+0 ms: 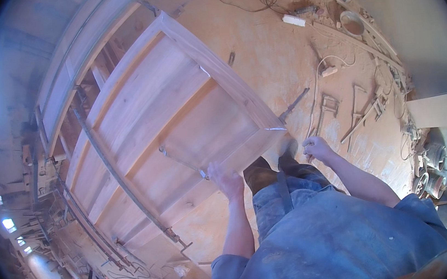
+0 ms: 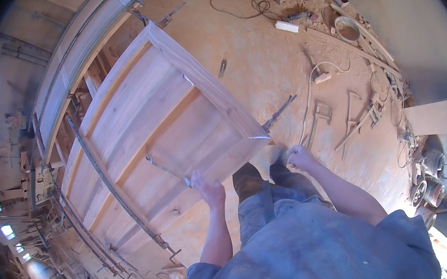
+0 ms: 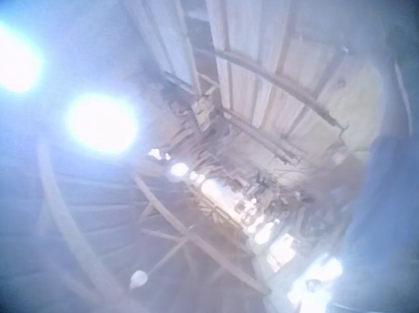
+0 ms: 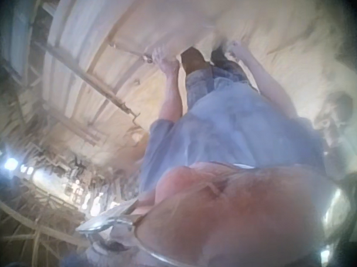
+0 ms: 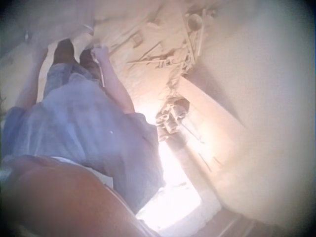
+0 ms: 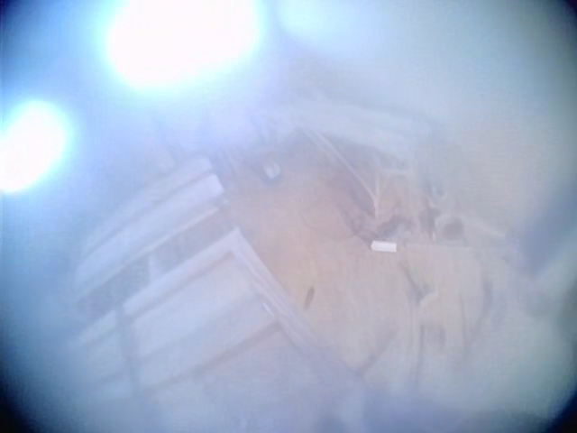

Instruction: The person assembles a wooden structure by positioning planks and securing them with metal clamps. They use a hammer to tighten the clamps and adjust the alignment of the wood pieces throughout the process.

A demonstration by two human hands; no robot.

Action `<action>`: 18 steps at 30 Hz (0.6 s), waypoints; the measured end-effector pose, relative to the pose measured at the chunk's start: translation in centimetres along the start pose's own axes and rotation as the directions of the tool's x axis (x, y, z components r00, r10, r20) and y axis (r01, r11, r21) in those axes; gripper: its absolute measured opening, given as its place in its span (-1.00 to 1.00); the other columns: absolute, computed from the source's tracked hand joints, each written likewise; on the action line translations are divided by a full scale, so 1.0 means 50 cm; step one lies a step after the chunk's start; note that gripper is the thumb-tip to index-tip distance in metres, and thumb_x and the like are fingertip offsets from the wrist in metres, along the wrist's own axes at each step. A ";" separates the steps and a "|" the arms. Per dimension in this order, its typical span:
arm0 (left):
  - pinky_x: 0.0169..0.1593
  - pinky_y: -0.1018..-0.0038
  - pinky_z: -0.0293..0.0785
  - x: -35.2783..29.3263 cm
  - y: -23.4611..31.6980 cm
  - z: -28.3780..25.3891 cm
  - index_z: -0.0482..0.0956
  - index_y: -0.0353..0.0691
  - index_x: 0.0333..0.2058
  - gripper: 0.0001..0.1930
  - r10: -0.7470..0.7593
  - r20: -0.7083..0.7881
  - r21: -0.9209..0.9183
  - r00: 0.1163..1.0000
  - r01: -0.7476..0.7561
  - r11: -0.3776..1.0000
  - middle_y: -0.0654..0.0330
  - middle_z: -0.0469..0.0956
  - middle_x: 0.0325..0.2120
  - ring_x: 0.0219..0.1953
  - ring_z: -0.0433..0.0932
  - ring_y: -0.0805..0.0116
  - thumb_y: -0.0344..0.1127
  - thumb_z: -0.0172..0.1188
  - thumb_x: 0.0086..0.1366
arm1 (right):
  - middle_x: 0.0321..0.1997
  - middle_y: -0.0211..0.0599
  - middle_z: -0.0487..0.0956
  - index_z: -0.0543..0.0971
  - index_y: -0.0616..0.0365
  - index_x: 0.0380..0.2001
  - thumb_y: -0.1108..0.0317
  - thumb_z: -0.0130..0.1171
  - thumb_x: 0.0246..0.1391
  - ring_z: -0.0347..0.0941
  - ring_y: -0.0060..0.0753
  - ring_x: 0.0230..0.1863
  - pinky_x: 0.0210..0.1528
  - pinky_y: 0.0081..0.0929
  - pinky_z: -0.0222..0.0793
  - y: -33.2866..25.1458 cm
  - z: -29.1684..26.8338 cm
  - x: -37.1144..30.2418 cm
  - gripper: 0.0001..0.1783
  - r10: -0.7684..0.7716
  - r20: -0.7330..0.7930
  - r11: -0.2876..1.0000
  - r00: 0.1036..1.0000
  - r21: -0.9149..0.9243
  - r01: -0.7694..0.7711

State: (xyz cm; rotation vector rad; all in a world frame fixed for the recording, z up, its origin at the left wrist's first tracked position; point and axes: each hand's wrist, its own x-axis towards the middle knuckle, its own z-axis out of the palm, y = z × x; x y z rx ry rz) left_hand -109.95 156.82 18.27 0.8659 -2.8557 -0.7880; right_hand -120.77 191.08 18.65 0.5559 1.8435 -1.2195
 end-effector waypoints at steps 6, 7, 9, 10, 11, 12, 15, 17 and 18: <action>0.45 0.01 0.13 0.107 -0.069 -0.036 0.36 -0.42 0.25 -0.31 0.064 -0.019 -0.018 0.998 -0.065 0.998 -0.26 0.31 0.28 0.38 0.22 -0.24 -0.45 0.38 0.14 | -0.27 -0.08 0.68 0.63 0.26 -0.07 0.43 0.22 0.06 0.67 -0.19 -0.30 -0.20 -0.29 0.59 -0.041 -0.041 0.041 -0.67 -0.330 -0.305 0.896 0.893 -0.400 0.194; 0.45 0.00 0.13 0.122 -0.082 -0.042 0.36 -0.42 0.25 -0.31 0.101 0.062 -0.024 0.993 -0.100 0.995 -0.27 0.31 0.28 0.37 0.22 -0.25 -0.45 0.37 0.14 | -0.24 -0.03 0.69 0.62 0.25 -0.03 0.42 0.21 0.06 0.69 -0.13 -0.25 -0.14 -0.26 0.59 -0.062 -0.038 0.046 -0.63 -0.398 -0.328 0.842 0.857 -0.501 0.200; 0.44 0.00 0.14 0.139 -0.101 -0.051 0.37 -0.43 0.24 -0.33 0.174 0.221 -0.051 0.960 -0.167 0.985 -0.28 0.31 0.28 0.36 0.23 -0.26 -0.45 0.36 0.14 | -0.15 0.05 0.67 0.61 0.24 0.00 0.40 0.21 0.08 0.66 -0.02 -0.12 0.00 -0.17 0.55 -0.107 -0.014 0.061 -0.62 -0.479 -0.356 0.810 0.802 -0.531 0.248; 0.44 -0.01 0.14 0.140 -0.113 -0.056 0.37 -0.42 0.23 -0.33 0.228 0.242 -0.046 0.943 -0.223 0.974 -0.27 0.31 0.28 0.37 0.22 -0.26 -0.45 0.35 0.13 | -0.11 0.09 0.66 0.61 0.23 0.01 0.39 0.21 0.09 0.65 0.04 -0.05 0.08 -0.13 0.53 -0.132 0.005 0.067 -0.61 -0.514 -0.368 0.795 0.774 -0.543 0.270; 0.44 -0.02 0.14 0.138 -0.125 -0.064 0.37 -0.42 0.22 -0.33 0.278 0.261 -0.041 0.924 -0.278 0.960 -0.26 0.30 0.28 0.37 0.21 -0.26 -0.44 0.34 0.11 | -0.09 0.11 0.66 0.60 0.21 0.04 0.38 0.22 0.10 0.63 0.05 -0.01 0.11 -0.10 0.50 -0.162 0.017 0.077 -0.59 -0.632 -0.345 0.697 0.694 -0.646 0.312; 0.44 -0.03 0.14 0.134 -0.137 -0.075 0.38 -0.41 0.21 -0.34 0.326 0.283 -0.034 0.902 -0.331 0.943 -0.26 0.30 0.28 0.38 0.20 -0.26 -0.43 0.33 0.10 | -0.08 0.12 0.65 0.59 0.20 0.06 0.37 0.23 0.10 0.61 0.07 0.03 0.15 -0.07 0.47 -0.201 0.028 0.087 -0.57 -0.734 -0.303 0.585 0.608 -0.737 0.338; 0.43 -0.07 0.15 0.118 -0.137 -0.116 0.40 -0.37 0.21 -0.33 0.363 0.371 -0.048 0.855 -0.373 0.927 -0.16 0.39 0.21 0.32 0.27 -0.21 -0.44 0.33 0.06 | -0.03 0.16 0.64 0.55 0.20 0.14 0.25 0.24 0.13 0.57 0.15 0.10 0.21 -0.02 0.42 -0.255 0.024 0.156 -0.49 -0.771 -0.197 0.484 0.605 -0.799 0.357; 0.42 -0.09 0.14 0.112 -0.133 -0.125 0.41 -0.33 0.21 -0.33 0.362 0.447 -0.080 0.818 -0.367 0.927 -0.11 0.44 0.14 0.26 0.32 -0.16 -0.41 0.34 0.06 | 0.01 0.19 0.64 0.54 0.24 0.16 0.12 0.20 0.18 0.56 0.19 0.12 0.22 -0.03 0.41 -0.266 0.014 0.218 -0.44 -0.662 -0.137 0.547 0.737 -0.761 0.350; 0.42 -0.10 0.14 0.108 -0.134 -0.126 0.41 -0.32 0.21 -0.33 0.356 0.485 -0.090 0.799 -0.360 0.929 -0.08 0.46 0.10 0.22 0.35 -0.14 -0.40 0.35 0.06 | 0.03 0.20 0.63 0.55 0.27 0.15 0.04 0.16 0.21 0.56 0.20 0.12 0.22 -0.04 0.41 -0.269 0.016 0.252 -0.41 -0.571 -0.091 0.597 0.816 -0.727 0.337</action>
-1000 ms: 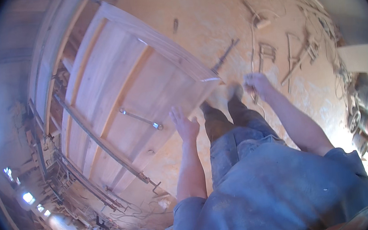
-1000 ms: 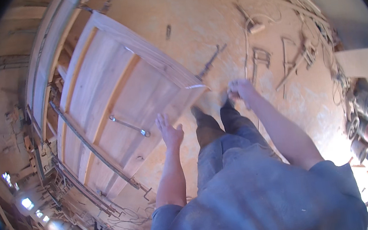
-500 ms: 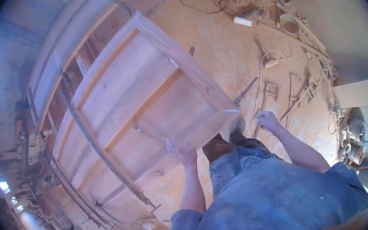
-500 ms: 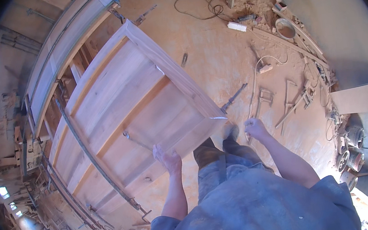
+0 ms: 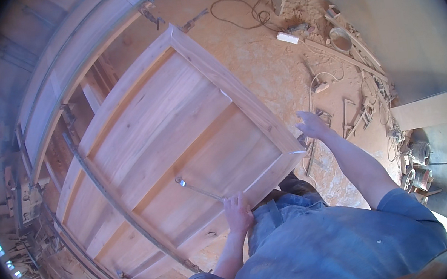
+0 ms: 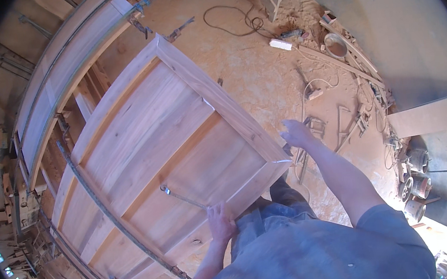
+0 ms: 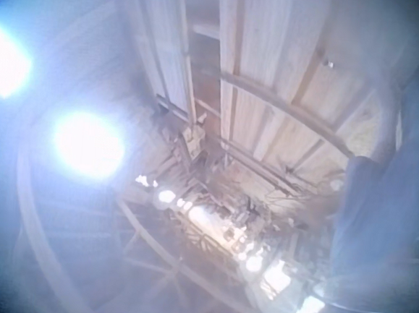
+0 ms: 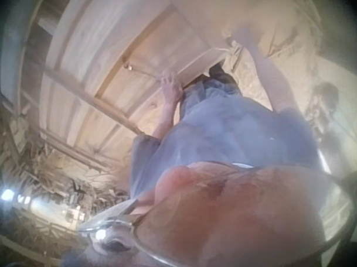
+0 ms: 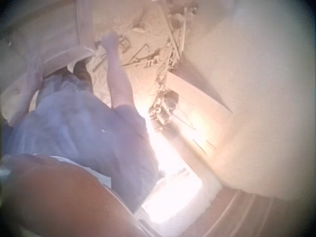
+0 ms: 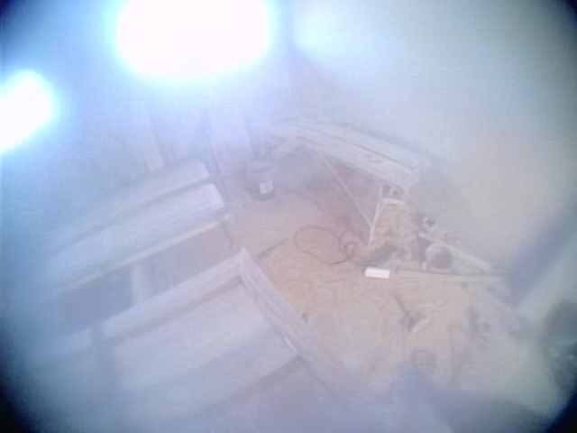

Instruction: The person assembles a wooden structure by positioning planks and securing them with metal clamps. They use a hammer to tighten the clamps and adjust the alignment of the wood pieces throughout the process.

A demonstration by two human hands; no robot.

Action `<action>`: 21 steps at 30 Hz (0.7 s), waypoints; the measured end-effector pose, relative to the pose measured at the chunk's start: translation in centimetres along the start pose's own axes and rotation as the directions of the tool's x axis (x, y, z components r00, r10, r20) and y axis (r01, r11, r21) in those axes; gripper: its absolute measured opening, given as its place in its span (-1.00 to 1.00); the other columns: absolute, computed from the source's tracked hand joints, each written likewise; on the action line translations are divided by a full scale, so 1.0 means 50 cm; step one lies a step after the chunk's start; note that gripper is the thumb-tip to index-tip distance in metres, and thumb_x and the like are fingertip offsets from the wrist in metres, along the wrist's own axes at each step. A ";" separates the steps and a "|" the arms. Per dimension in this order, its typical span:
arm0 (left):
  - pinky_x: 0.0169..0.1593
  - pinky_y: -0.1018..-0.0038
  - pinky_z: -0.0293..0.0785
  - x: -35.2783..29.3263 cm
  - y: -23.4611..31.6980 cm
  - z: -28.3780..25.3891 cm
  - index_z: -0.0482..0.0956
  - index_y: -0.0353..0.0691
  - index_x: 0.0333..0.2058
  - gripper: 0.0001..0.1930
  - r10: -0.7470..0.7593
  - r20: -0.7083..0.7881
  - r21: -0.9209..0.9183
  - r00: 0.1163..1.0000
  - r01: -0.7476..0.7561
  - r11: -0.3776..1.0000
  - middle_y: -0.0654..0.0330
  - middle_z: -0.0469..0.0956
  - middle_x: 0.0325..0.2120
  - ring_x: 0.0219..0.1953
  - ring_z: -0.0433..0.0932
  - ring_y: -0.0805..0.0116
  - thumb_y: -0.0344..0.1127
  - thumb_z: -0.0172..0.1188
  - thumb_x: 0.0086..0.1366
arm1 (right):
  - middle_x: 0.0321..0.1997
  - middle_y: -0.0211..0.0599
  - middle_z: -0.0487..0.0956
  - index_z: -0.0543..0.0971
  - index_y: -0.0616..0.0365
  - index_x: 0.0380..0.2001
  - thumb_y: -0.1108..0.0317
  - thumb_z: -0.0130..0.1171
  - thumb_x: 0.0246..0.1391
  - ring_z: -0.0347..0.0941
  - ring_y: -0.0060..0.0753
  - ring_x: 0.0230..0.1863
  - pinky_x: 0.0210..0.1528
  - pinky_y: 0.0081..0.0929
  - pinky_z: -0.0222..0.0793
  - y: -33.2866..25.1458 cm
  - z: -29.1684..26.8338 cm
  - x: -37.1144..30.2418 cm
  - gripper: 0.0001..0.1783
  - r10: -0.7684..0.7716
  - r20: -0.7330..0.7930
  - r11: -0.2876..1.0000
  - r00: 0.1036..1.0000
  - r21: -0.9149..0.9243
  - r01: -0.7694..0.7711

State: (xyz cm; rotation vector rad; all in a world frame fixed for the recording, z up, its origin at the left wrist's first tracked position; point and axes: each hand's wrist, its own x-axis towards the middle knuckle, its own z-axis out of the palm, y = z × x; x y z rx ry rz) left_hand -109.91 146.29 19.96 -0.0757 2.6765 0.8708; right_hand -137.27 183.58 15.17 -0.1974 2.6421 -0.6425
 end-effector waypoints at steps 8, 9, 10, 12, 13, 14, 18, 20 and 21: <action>0.36 -0.08 0.14 0.016 0.048 0.032 0.40 -0.28 0.22 -0.28 -0.126 -0.106 0.047 0.986 0.132 0.990 -0.11 0.39 -0.06 0.12 0.32 -0.19 -0.28 0.40 0.05 | 0.07 0.23 0.64 0.63 0.29 0.04 -0.37 -0.21 0.36 0.56 0.19 0.15 0.25 -0.06 0.38 0.025 0.143 0.032 -0.14 0.257 0.444 0.962 0.859 -0.032 -0.271; 0.34 -0.06 0.15 0.013 0.052 0.035 0.39 -0.28 0.22 -0.28 -0.144 -0.125 0.060 0.982 0.152 0.987 -0.11 0.39 -0.08 0.11 0.31 -0.19 -0.27 0.40 0.05 | 0.07 0.25 0.63 0.62 0.31 0.06 -0.39 -0.24 0.36 0.55 0.21 0.16 0.25 -0.04 0.38 0.022 0.145 0.027 -0.10 0.209 0.443 0.975 0.872 -0.026 -0.221; 0.34 -0.06 0.15 0.010 0.051 0.040 0.37 -0.28 0.23 -0.26 -0.158 -0.110 0.052 0.981 0.164 0.985 -0.11 0.39 -0.07 0.11 0.31 -0.18 -0.26 0.42 0.05 | 0.07 0.27 0.63 0.62 0.32 0.07 -0.42 -0.27 0.36 0.55 0.23 0.17 0.26 -0.03 0.37 0.022 0.144 0.019 -0.07 0.164 0.441 0.985 0.882 -0.023 -0.171; 0.33 -0.05 0.16 -0.001 0.045 0.042 0.34 -0.28 0.25 -0.22 -0.191 -0.083 0.046 0.978 0.195 0.980 -0.10 0.39 -0.05 0.12 0.31 -0.18 -0.24 0.44 0.05 | 0.07 0.29 0.62 0.62 0.38 0.04 -0.45 -0.29 0.35 0.54 0.27 0.17 0.28 -0.02 0.35 -0.005 0.140 0.001 -0.02 0.113 0.439 0.993 0.891 -0.018 -0.117; 0.33 -0.04 0.16 -0.008 0.051 0.043 0.33 -0.28 0.25 -0.22 -0.184 -0.092 0.060 0.979 0.190 0.980 -0.10 0.39 -0.06 0.11 0.31 -0.18 -0.24 0.44 0.05 | 0.06 0.29 0.63 0.62 0.39 0.03 -0.44 -0.29 0.35 0.54 0.28 0.16 0.27 -0.01 0.36 -0.012 0.138 -0.009 -0.02 0.093 0.432 0.995 0.897 -0.016 -0.095; 0.32 -0.04 0.16 -0.022 0.059 0.046 0.32 -0.29 0.25 -0.21 -0.179 -0.100 0.073 0.979 0.187 0.980 -0.09 0.39 -0.07 0.10 0.31 -0.17 -0.24 0.44 0.05 | 0.04 0.29 0.63 0.62 0.39 0.03 -0.44 -0.29 0.35 0.54 0.29 0.15 0.27 0.00 0.36 -0.016 0.135 -0.024 -0.02 0.076 0.428 0.997 0.901 -0.019 -0.075; 0.34 -0.06 0.15 -0.056 0.077 0.092 0.30 -0.27 0.26 -0.19 -0.162 -0.115 0.078 0.980 0.171 0.982 -0.12 0.39 -0.05 0.12 0.31 -0.19 -0.23 0.45 0.04 | -0.05 0.21 0.67 0.63 0.28 -0.04 -0.30 -0.16 0.38 0.59 0.26 0.04 0.12 0.05 0.44 0.069 0.161 -0.103 -0.23 0.116 0.384 0.993 0.916 -0.045 -0.107; 0.36 -0.08 0.13 -0.073 0.055 0.123 0.32 -0.26 0.26 -0.20 -0.155 -0.149 0.099 0.977 0.171 0.980 -0.15 0.40 -0.01 0.15 0.31 -0.22 -0.24 0.44 0.05 | -0.11 0.16 0.68 0.64 0.23 -0.09 -0.13 0.01 0.35 0.61 0.22 -0.04 0.03 0.04 0.48 0.040 0.166 -0.132 -0.42 -0.027 0.327 0.994 0.944 -0.094 0.061; 0.37 -0.08 0.12 -0.103 0.038 0.122 0.33 -0.26 0.26 -0.21 -0.192 -0.174 0.127 0.966 0.215 0.968 -0.16 0.40 0.00 0.17 0.30 -0.23 -0.24 0.44 0.05 | -0.14 0.14 0.68 0.64 0.20 -0.12 -0.02 0.11 0.32 0.62 0.19 -0.10 -0.03 0.02 0.50 0.007 0.165 -0.163 -0.54 -0.196 0.298 0.960 0.934 -0.134 0.244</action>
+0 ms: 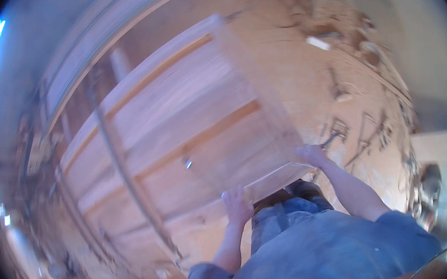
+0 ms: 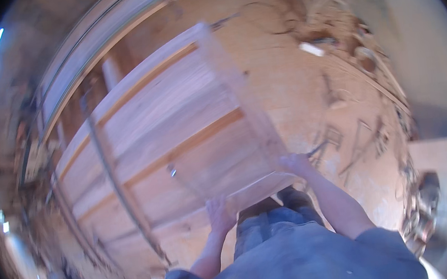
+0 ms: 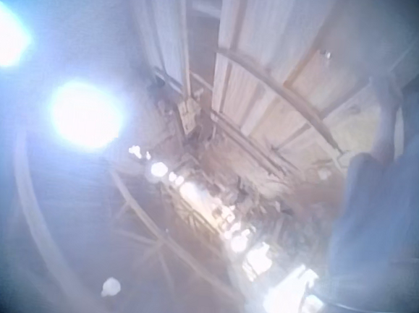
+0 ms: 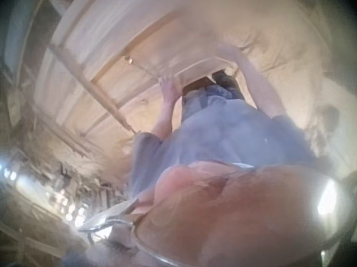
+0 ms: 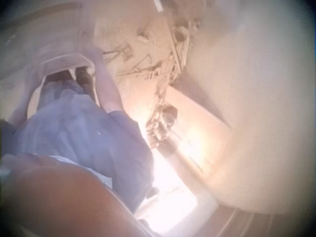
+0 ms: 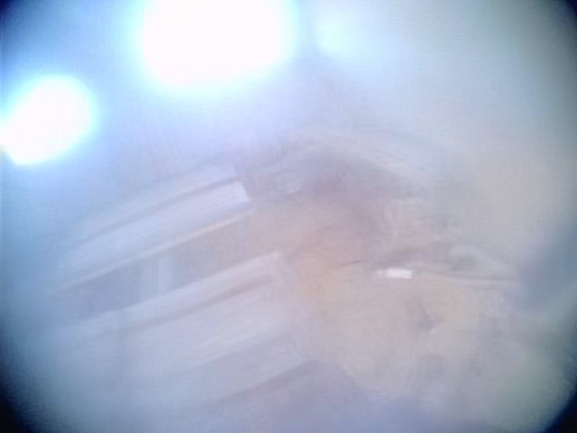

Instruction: The person assembles a wooden structure by positioning planks and securing them with metal clamps. They use a hammer to tighten the clamps and adjust the alignment of the wood pieces throughout the process.

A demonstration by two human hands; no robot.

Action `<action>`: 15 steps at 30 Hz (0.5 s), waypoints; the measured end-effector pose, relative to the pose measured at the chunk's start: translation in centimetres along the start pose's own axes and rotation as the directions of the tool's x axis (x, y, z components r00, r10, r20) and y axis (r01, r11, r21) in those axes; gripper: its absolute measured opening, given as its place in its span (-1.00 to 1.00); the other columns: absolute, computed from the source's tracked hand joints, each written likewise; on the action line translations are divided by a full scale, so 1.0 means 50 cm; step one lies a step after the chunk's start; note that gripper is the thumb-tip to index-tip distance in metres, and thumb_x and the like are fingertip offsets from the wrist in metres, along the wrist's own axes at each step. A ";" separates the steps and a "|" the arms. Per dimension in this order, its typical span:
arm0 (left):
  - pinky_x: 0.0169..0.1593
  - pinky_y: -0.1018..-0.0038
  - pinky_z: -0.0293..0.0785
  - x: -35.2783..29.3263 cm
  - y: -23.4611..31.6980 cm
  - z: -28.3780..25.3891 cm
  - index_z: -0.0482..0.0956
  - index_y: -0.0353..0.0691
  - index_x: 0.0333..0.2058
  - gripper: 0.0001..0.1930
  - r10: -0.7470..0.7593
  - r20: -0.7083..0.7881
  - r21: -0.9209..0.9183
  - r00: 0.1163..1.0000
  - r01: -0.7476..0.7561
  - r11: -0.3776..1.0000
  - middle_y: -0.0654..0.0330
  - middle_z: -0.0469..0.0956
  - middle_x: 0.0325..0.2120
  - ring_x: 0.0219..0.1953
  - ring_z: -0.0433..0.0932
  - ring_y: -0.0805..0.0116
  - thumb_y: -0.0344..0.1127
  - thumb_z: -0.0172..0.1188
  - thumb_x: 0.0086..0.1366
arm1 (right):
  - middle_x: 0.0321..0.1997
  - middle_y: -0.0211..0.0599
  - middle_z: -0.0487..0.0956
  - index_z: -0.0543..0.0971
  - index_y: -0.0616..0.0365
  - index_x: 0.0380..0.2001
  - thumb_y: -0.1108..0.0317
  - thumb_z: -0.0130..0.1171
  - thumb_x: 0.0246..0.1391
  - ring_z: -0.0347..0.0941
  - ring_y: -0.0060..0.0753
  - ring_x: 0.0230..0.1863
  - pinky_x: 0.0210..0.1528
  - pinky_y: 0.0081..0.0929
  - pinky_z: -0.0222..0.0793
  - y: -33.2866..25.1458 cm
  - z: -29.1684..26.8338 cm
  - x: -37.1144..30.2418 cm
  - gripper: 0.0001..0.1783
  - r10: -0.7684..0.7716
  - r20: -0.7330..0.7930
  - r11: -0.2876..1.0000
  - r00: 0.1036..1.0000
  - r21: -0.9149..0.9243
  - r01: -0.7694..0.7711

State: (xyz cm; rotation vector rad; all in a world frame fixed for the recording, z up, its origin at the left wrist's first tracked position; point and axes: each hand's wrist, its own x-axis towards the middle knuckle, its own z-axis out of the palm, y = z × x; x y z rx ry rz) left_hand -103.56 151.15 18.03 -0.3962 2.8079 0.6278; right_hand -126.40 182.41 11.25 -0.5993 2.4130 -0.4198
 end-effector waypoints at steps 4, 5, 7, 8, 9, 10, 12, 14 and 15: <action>0.42 -0.13 0.07 0.015 0.031 -0.027 0.43 -0.28 0.20 -0.37 -0.028 -0.072 -0.075 0.997 0.022 0.997 -0.16 0.43 0.09 0.24 0.29 -0.25 -0.22 0.36 0.18 | -0.18 0.07 0.65 0.58 0.26 -0.04 0.25 0.19 0.19 0.59 0.11 -0.12 -0.09 -0.05 0.48 0.008 -0.020 -0.053 -0.65 0.104 -0.229 0.937 0.968 0.350 -0.017; 0.43 -0.11 0.07 -0.012 0.026 -0.023 0.42 -0.29 0.21 -0.36 -0.066 -0.080 -0.096 0.995 0.058 0.994 -0.15 0.42 0.12 0.27 0.28 -0.25 -0.22 0.35 0.18 | -0.14 0.09 0.65 0.57 0.27 -0.01 0.27 0.20 0.17 0.58 0.13 -0.08 -0.06 -0.04 0.47 -0.020 -0.033 -0.076 -0.62 0.092 -0.242 0.935 0.966 0.355 0.000; 0.45 -0.06 0.07 -0.030 0.024 -0.021 0.40 -0.29 0.24 -0.35 -0.097 -0.117 -0.158 0.988 0.078 0.984 -0.14 0.41 0.18 0.32 0.25 -0.23 -0.24 0.35 0.18 | -0.04 0.13 0.63 0.56 0.29 0.04 0.27 0.23 0.15 0.56 0.16 0.01 0.02 -0.03 0.44 -0.041 -0.045 -0.117 -0.56 0.112 -0.272 0.930 0.956 0.368 -0.004; 0.47 -0.03 0.06 -0.034 0.028 -0.015 0.41 -0.27 0.24 -0.37 -0.107 -0.145 -0.185 0.984 0.080 0.979 -0.12 0.39 0.22 0.37 0.21 -0.20 -0.27 0.32 0.19 | 0.01 0.16 0.62 0.56 0.28 0.07 0.25 0.24 0.14 0.54 0.18 0.06 0.08 -0.04 0.43 -0.018 -0.039 -0.134 -0.53 0.140 -0.278 0.926 0.950 0.378 -0.025; 0.49 0.00 0.04 -0.055 0.018 -0.011 0.42 -0.26 0.24 -0.38 -0.136 -0.162 -0.212 0.977 0.100 0.972 -0.11 0.37 0.26 0.41 0.17 -0.17 -0.31 0.30 0.19 | 0.04 0.18 0.61 0.55 0.29 0.10 0.27 0.24 0.14 0.53 0.19 0.10 0.13 -0.06 0.42 -0.043 -0.048 -0.156 -0.51 0.113 -0.291 0.950 0.950 0.311 -0.018; 0.51 0.03 0.02 -0.073 0.011 -0.006 0.43 -0.25 0.24 -0.39 -0.168 -0.181 -0.242 0.969 0.122 0.963 -0.09 0.36 0.30 0.46 0.13 -0.14 -0.34 0.27 0.19 | 0.06 0.21 0.61 0.55 0.30 0.12 0.28 0.24 0.13 0.52 0.19 0.15 0.19 -0.08 0.40 -0.066 -0.066 -0.179 -0.49 0.081 -0.303 0.971 0.950 0.238 -0.007; 0.51 0.02 0.01 -0.100 0.001 0.020 0.41 -0.23 0.27 -0.39 -0.088 -0.167 -0.139 0.982 0.065 0.988 -0.04 0.29 0.37 0.49 0.08 -0.15 -0.34 0.22 0.21 | 0.08 0.24 0.60 0.55 0.34 0.10 0.30 0.23 0.13 0.49 0.20 0.20 0.25 -0.07 0.37 -0.068 -0.070 -0.224 -0.50 0.107 -0.291 0.987 0.951 0.143 -0.067; 0.51 0.00 0.01 -0.106 -0.040 0.005 0.39 -0.21 0.29 -0.38 -0.058 -0.175 -0.053 0.983 0.050 0.997 0.00 0.25 0.41 0.50 0.06 -0.17 -0.36 0.19 0.21 | 0.10 0.26 0.59 0.56 0.39 0.09 0.31 0.23 0.12 0.48 0.20 0.21 0.25 -0.04 0.36 -0.064 -0.048 -0.238 -0.50 0.095 -0.315 0.979 0.944 0.203 -0.031; 0.51 -0.02 0.01 -0.116 -0.061 -0.002 0.38 -0.21 0.30 -0.36 -0.072 -0.183 -0.038 0.980 0.066 0.997 0.02 0.24 0.42 0.49 0.06 -0.20 -0.38 0.18 0.20 | 0.08 0.25 0.60 0.56 0.38 0.08 0.31 0.22 0.11 0.50 0.21 0.20 0.24 -0.03 0.37 -0.088 -0.043 -0.237 -0.51 0.127 -0.249 0.982 0.960 0.170 -0.086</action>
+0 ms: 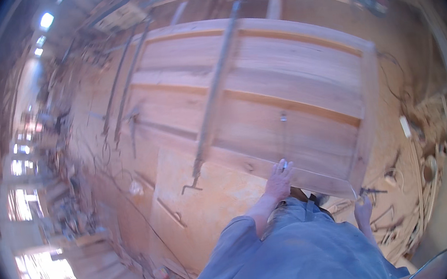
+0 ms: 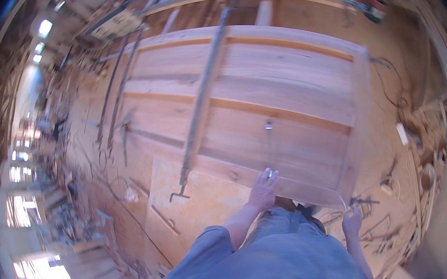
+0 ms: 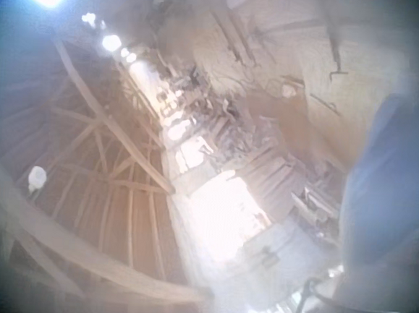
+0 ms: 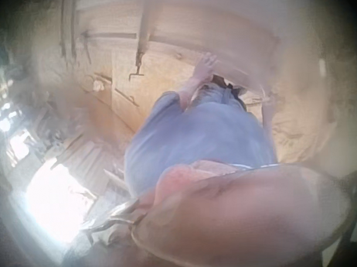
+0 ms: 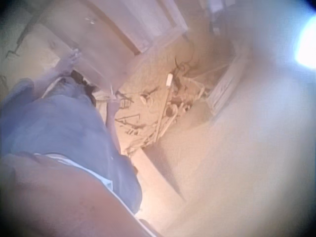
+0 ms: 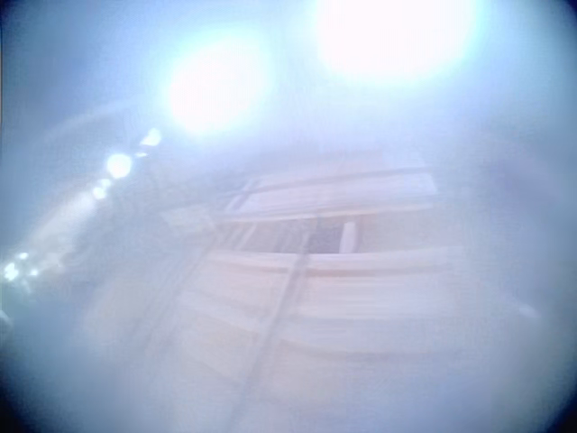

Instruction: The person assembles a wooden structure by positioning planks and securing them with metal clamps. They use a hammer to tighten the clamps and adjust the alignment of the wood pieces throughout the process.

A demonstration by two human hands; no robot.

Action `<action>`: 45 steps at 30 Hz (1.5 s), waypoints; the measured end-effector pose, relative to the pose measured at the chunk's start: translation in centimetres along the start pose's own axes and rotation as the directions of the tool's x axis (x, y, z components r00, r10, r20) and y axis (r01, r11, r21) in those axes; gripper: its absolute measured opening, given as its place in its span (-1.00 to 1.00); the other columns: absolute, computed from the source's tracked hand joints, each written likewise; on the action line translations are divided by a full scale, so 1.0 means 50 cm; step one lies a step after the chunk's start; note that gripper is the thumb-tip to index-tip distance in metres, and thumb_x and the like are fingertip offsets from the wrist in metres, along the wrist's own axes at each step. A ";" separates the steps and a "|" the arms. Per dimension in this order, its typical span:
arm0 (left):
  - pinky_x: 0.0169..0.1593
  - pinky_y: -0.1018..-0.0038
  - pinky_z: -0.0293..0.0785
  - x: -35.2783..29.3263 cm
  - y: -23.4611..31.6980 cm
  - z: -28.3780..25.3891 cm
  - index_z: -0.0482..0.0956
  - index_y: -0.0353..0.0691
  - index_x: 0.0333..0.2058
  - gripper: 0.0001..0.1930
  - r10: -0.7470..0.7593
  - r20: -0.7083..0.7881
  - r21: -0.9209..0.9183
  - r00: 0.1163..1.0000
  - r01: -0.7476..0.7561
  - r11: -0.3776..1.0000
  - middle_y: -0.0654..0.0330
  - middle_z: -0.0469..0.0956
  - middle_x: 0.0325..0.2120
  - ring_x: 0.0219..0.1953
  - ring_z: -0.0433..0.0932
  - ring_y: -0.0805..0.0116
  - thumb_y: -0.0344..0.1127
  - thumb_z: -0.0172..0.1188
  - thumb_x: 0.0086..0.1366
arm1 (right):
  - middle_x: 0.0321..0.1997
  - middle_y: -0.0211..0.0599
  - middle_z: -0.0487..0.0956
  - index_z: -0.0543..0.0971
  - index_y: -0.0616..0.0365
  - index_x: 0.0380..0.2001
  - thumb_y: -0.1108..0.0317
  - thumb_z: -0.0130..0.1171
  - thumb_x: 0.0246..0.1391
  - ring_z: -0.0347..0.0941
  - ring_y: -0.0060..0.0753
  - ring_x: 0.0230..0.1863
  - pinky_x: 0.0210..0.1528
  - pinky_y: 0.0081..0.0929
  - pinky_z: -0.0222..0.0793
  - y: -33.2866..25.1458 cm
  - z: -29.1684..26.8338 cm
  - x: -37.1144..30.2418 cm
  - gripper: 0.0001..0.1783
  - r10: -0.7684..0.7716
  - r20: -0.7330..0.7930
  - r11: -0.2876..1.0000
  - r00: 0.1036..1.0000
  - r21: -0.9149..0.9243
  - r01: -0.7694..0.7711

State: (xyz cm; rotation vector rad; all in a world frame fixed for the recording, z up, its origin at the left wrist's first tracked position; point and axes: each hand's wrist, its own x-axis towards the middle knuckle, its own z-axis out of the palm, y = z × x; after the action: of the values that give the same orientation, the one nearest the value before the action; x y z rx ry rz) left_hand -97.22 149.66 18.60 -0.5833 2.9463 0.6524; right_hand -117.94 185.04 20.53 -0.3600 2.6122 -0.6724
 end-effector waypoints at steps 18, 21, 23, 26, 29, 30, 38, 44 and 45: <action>0.41 0.09 0.25 -0.608 0.010 0.241 0.39 -0.31 0.30 -0.16 -0.872 0.122 -0.401 0.474 0.827 0.393 -0.19 0.40 0.29 0.36 0.33 -0.16 0.02 0.37 0.10 | -0.03 0.41 0.59 0.49 0.48 -0.01 0.24 0.18 0.03 0.51 0.38 0.08 0.15 0.05 0.42 0.086 0.150 0.007 -0.46 -0.094 0.007 0.984 0.996 -0.152 0.094; 0.35 0.12 0.36 -0.790 -0.036 0.241 0.40 -0.39 0.27 -0.16 -0.960 0.113 -0.438 0.256 0.880 0.183 -0.22 0.45 0.24 0.31 0.40 -0.17 -0.03 0.43 0.08 | -0.02 0.39 0.59 0.51 0.45 -0.03 0.28 0.17 -0.01 0.52 0.35 0.09 0.17 0.05 0.42 0.080 0.157 -0.112 -0.49 -0.058 -0.037 0.997 0.998 -0.051 0.056; 0.38 0.11 0.33 -0.718 0.035 0.184 0.34 -0.48 0.30 -0.12 -0.909 0.237 -0.617 0.342 0.776 0.131 -0.28 0.42 0.25 0.32 0.40 -0.15 -0.02 0.43 0.13 | -0.04 0.36 0.61 0.57 0.41 -0.10 0.30 0.18 -0.04 0.55 0.33 0.06 0.15 0.04 0.44 0.228 0.049 -0.141 -0.54 0.029 -0.049 0.975 0.998 -0.218 -0.039; 0.40 0.14 0.31 -0.743 -0.036 0.040 0.29 -0.49 0.31 -0.21 -0.965 -0.071 -0.836 0.252 0.513 0.195 -0.20 0.31 0.32 0.38 0.29 -0.06 -0.26 0.44 0.21 | -0.08 0.30 0.64 0.64 0.35 -0.20 0.31 0.19 -0.08 0.58 0.28 0.04 0.11 0.02 0.48 0.289 0.059 -0.233 -0.62 0.165 0.173 0.961 0.971 -0.248 -0.119; 0.42 0.23 0.30 -0.670 -0.101 -0.244 0.19 -0.43 0.41 -0.18 -0.843 -0.348 -0.807 0.410 0.327 0.492 -0.14 0.26 0.38 0.43 0.23 0.01 -0.35 0.40 0.27 | -0.11 0.25 0.66 0.67 0.32 -0.26 0.29 0.19 -0.08 0.60 0.23 0.03 0.08 -0.01 0.51 0.350 0.083 -0.296 -0.65 0.228 0.148 0.958 0.962 -0.212 -0.194; 0.44 0.23 0.24 -0.607 -0.051 -0.363 0.23 -0.41 0.40 -0.22 -0.759 -0.428 -0.818 0.491 0.146 0.556 -0.07 0.26 0.41 0.43 0.23 0.06 -0.27 0.38 0.31 | -0.12 0.24 0.66 0.67 0.33 -0.26 0.28 0.18 -0.07 0.60 0.23 0.03 0.07 -0.02 0.52 0.365 0.072 -0.320 -0.64 0.272 0.088 0.946 0.958 -0.204 -0.250; 0.46 0.21 0.15 -0.397 0.174 -0.892 0.27 -0.39 0.39 -0.24 0.362 -0.820 -0.002 0.444 -0.634 0.773 -0.01 0.25 0.43 0.45 0.21 0.10 -0.20 0.36 0.34 | -0.04 0.14 0.67 0.69 0.17 -0.06 0.36 0.16 -0.08 0.61 0.14 0.06 0.15 -0.09 0.50 0.273 0.136 -0.517 -0.56 0.377 0.061 0.913 0.924 -0.194 -0.360; 0.47 0.19 0.12 -0.316 0.288 -0.851 0.26 -0.40 0.39 -0.23 0.616 -0.720 0.109 0.321 -0.823 0.557 -0.02 0.26 0.42 0.45 0.20 0.10 -0.19 0.36 0.33 | 0.09 0.14 0.64 0.66 0.20 0.00 0.37 0.18 -0.08 0.52 0.12 0.22 0.27 -0.08 0.41 0.223 0.139 -0.718 -0.51 0.421 -0.006 0.907 0.907 0.024 -0.421; 0.47 0.19 0.11 -0.306 0.318 -0.832 0.26 -0.40 0.39 -0.23 0.636 -0.712 0.107 0.297 -0.849 0.517 -0.02 0.26 0.42 0.46 0.19 0.10 -0.19 0.36 0.33 | 0.07 0.15 0.64 0.67 0.20 -0.01 0.38 0.18 -0.08 0.53 0.14 0.19 0.26 -0.09 0.43 0.251 0.154 -0.760 -0.52 0.450 -0.054 0.893 0.891 0.021 -0.449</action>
State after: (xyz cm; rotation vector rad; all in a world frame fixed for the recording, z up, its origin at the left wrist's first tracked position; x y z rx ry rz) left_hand -88.42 150.88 64.83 0.9879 3.7727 1.1655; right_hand -82.82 205.67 20.53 0.2723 2.6049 -0.5343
